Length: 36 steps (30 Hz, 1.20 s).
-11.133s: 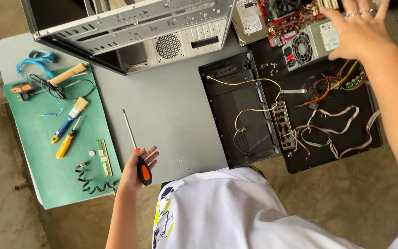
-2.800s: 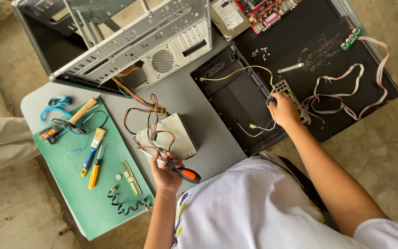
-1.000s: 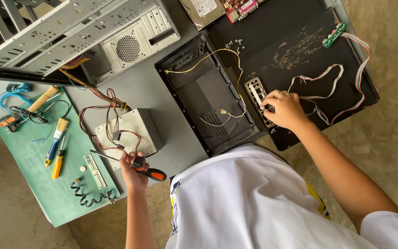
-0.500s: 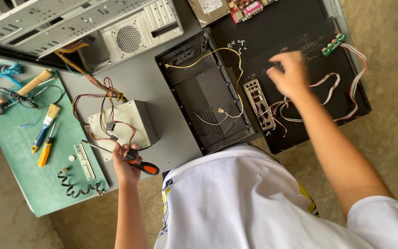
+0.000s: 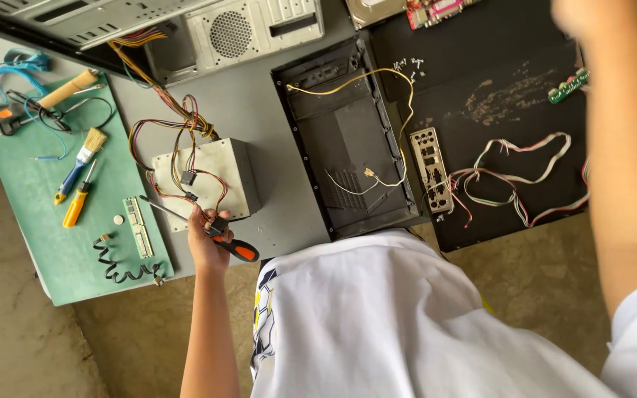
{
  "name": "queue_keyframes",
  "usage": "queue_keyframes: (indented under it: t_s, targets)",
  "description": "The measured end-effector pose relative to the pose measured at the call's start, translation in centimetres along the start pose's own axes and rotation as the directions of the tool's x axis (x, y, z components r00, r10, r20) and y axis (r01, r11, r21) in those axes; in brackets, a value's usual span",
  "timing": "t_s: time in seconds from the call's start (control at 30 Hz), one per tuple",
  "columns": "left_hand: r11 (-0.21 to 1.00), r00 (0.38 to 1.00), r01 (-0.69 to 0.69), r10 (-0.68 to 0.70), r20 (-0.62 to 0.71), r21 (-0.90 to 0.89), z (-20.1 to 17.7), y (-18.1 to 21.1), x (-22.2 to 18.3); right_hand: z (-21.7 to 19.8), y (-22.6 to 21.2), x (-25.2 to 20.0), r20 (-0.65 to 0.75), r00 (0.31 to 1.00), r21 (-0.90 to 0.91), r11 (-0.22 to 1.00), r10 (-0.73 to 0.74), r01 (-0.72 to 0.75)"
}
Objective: The person is disassembling a computer, first removing the front panel and then using a screwdriver to open the power supply unit enclosure.
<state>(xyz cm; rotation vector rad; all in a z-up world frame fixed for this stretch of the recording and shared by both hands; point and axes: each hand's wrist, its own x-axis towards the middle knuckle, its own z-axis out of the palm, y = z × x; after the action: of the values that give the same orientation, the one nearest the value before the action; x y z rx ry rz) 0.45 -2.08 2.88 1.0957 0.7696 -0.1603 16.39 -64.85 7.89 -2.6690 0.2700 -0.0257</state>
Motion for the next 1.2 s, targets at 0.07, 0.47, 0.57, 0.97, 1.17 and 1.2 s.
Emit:
queue_keyframes:
  t_s: [0.07, 0.47, 0.57, 0.97, 1.17, 1.2]
  targets:
    - [1.000, 0.999, -0.021, 0.021, -0.030, -0.001, 0.5, -0.1, -0.3, 3.4, -5.2, -0.1, 0.048, 0.995, -0.016, 0.996, -0.088, 0.089]
    - [0.977, 0.934, -0.029, 0.102, -0.342, 0.213, 7.1, 3.0, -7.5, 12.6, -19.1, -15.6, -0.238, 0.957, 0.368, 0.897, -0.163, 0.245]
    - [0.999, 0.961, -0.017, 0.028, -0.274, 0.043, 8.1, 2.7, -9.4, 12.9, -25.4, -20.8, 0.075, 0.991, 0.659, 0.752, -0.115, 0.038]
    - [0.861, 0.980, -0.190, 0.136, 0.146, 0.471, 5.1, 8.9, -8.3, 5.8, -35.8, -24.0, 0.175, 0.957, 0.538, 0.837, -0.230, 0.103]
    - [-0.589, 0.332, -0.721, 0.171, 0.928, 0.366, 1.9, 4.8, 0.7, 3.5, -35.5, -23.1, -0.145, 0.976, 0.575, 0.789, -0.164, 0.218]
    - [-0.632, 0.305, -0.708, 0.127, 0.944, 0.314, 1.7, 4.1, 2.4, 3.6, -35.9, -23.1, -0.144, 0.974, 0.586, 0.778, -0.175, 0.226]
